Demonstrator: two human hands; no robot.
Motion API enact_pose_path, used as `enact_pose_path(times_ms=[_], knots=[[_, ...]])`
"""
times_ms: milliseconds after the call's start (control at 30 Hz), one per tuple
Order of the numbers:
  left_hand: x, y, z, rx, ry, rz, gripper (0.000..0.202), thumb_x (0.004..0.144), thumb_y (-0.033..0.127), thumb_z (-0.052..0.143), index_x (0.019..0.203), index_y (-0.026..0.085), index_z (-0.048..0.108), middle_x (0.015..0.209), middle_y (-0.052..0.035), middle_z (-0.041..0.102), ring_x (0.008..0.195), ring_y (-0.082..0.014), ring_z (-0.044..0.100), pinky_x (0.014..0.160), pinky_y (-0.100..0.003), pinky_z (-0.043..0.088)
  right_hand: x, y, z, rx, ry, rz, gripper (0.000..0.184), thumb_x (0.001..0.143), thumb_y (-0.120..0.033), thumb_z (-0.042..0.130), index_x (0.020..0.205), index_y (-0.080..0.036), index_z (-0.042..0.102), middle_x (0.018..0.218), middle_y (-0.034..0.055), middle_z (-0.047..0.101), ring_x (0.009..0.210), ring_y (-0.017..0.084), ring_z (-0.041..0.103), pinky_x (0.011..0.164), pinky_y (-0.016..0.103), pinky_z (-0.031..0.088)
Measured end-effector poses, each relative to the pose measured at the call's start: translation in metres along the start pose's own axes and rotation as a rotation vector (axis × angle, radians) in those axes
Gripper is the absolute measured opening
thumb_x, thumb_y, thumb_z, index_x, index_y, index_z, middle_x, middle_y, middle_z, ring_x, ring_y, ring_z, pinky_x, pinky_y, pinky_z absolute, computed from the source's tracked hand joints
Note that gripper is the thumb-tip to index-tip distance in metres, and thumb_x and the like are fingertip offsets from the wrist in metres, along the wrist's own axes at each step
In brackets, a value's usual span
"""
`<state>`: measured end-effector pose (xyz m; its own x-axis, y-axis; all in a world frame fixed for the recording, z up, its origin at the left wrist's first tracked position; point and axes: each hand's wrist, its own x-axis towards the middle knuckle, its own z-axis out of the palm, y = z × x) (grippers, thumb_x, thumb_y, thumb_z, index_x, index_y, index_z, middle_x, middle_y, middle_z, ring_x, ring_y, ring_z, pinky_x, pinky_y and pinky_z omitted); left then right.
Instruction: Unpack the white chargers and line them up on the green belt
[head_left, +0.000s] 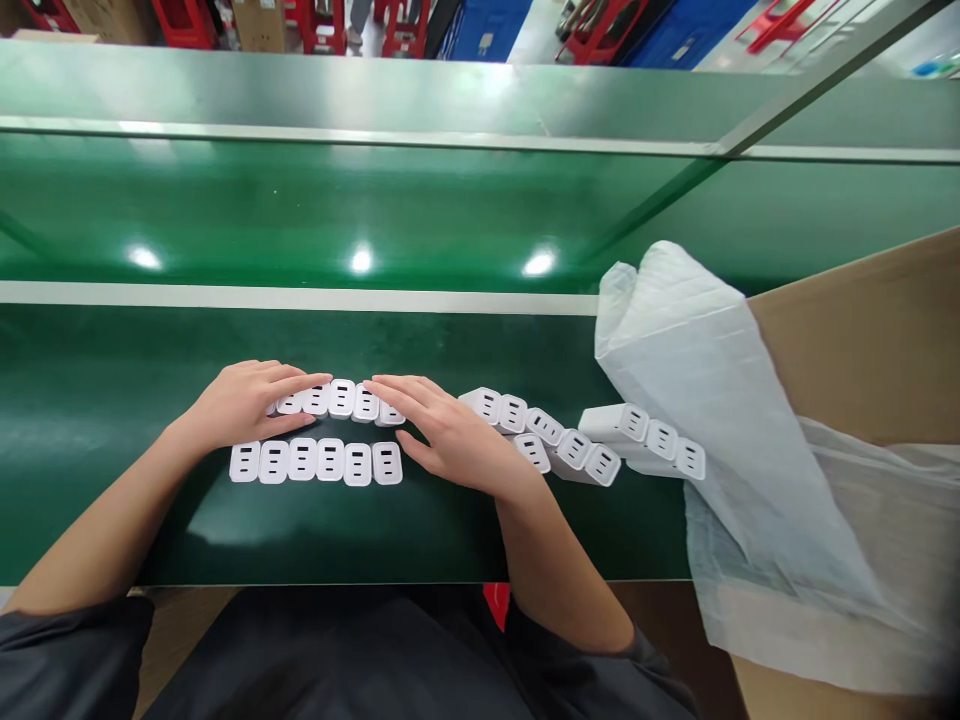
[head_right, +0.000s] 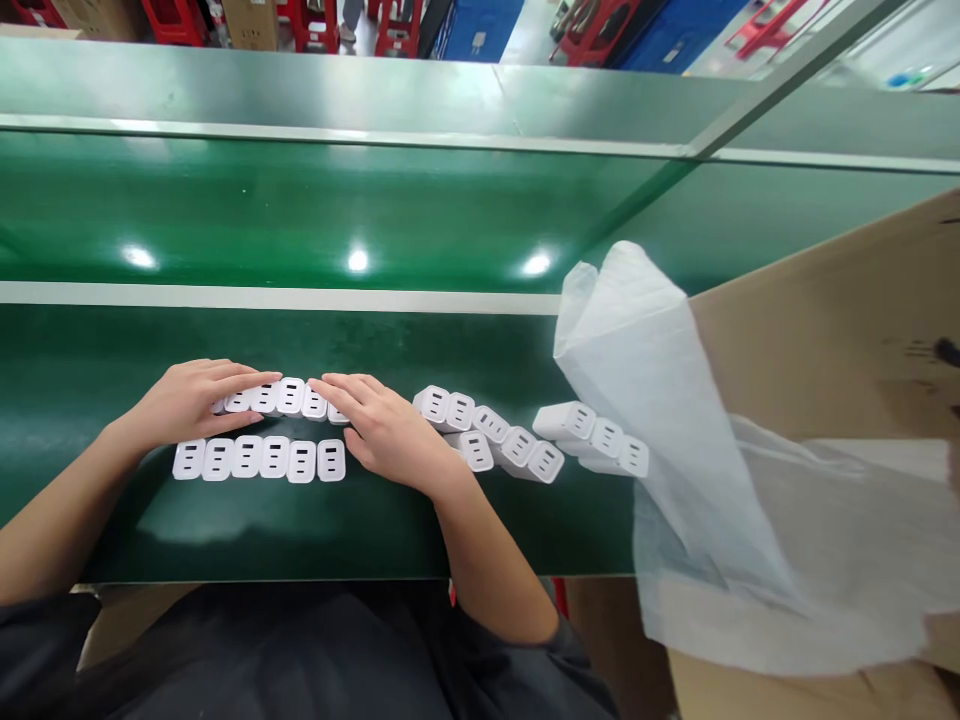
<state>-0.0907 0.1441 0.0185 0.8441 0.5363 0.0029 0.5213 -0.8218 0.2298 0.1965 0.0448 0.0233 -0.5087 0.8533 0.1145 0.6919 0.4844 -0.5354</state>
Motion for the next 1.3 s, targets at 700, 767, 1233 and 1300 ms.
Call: enact_pose_path(times_ms=[700, 767, 1233, 1300], knots=[[-0.013, -0.020, -0.014, -0.394, 0.249, -0.303, 0.048, 0.100, 0.050, 0.037, 0.136, 0.025, 0.056, 0.119, -0.0047, 0.069, 0.104, -0.0204, 0.065, 0.086, -0.031, 0.048, 0.021, -0.012, 0.030, -0.134, 0.180, 0.090, 0.040, 0.097, -0.031, 0.056, 0.134, -0.016, 0.054, 0.132, 0.0099, 0.063, 0.121, 0.026, 0.057, 0.105, 0.044, 0.044], [-0.013, -0.024, -0.012, -0.394, 0.225, -0.342, 0.049, 0.099, 0.052, 0.037, 0.135, 0.026, 0.056, 0.118, -0.0040, 0.070, 0.102, -0.0202, 0.065, 0.085, -0.031, 0.048, 0.026, -0.014, 0.027, -0.173, 0.158, 0.076, 0.042, 0.096, -0.031, 0.058, 0.135, -0.015, 0.054, 0.133, 0.0105, 0.062, 0.118, 0.026, 0.058, 0.101, 0.043, 0.044], [-0.021, -0.043, -0.020, -0.490, 0.010, -0.367, 0.057, 0.097, 0.060, 0.032, 0.135, 0.025, 0.058, 0.127, -0.0051, 0.067, 0.109, -0.0231, 0.064, 0.094, -0.036, 0.049, 0.061, -0.001, -0.013, -0.277, 0.043, 0.208, 0.044, 0.093, -0.045, 0.057, 0.130, -0.022, 0.060, 0.113, 0.0104, 0.072, 0.096, 0.029, 0.067, 0.079, 0.042, 0.053], [-0.025, -0.049, -0.023, -0.519, -0.007, -0.389, 0.058, 0.097, 0.060, 0.032, 0.135, 0.025, 0.058, 0.131, -0.0048, 0.065, 0.113, -0.0233, 0.063, 0.097, -0.037, 0.048, 0.055, 0.013, -0.029, -0.310, 0.093, 0.340, 0.051, 0.091, -0.053, 0.055, 0.130, -0.022, 0.060, 0.117, 0.0124, 0.070, 0.098, 0.033, 0.066, 0.078, 0.045, 0.054]])
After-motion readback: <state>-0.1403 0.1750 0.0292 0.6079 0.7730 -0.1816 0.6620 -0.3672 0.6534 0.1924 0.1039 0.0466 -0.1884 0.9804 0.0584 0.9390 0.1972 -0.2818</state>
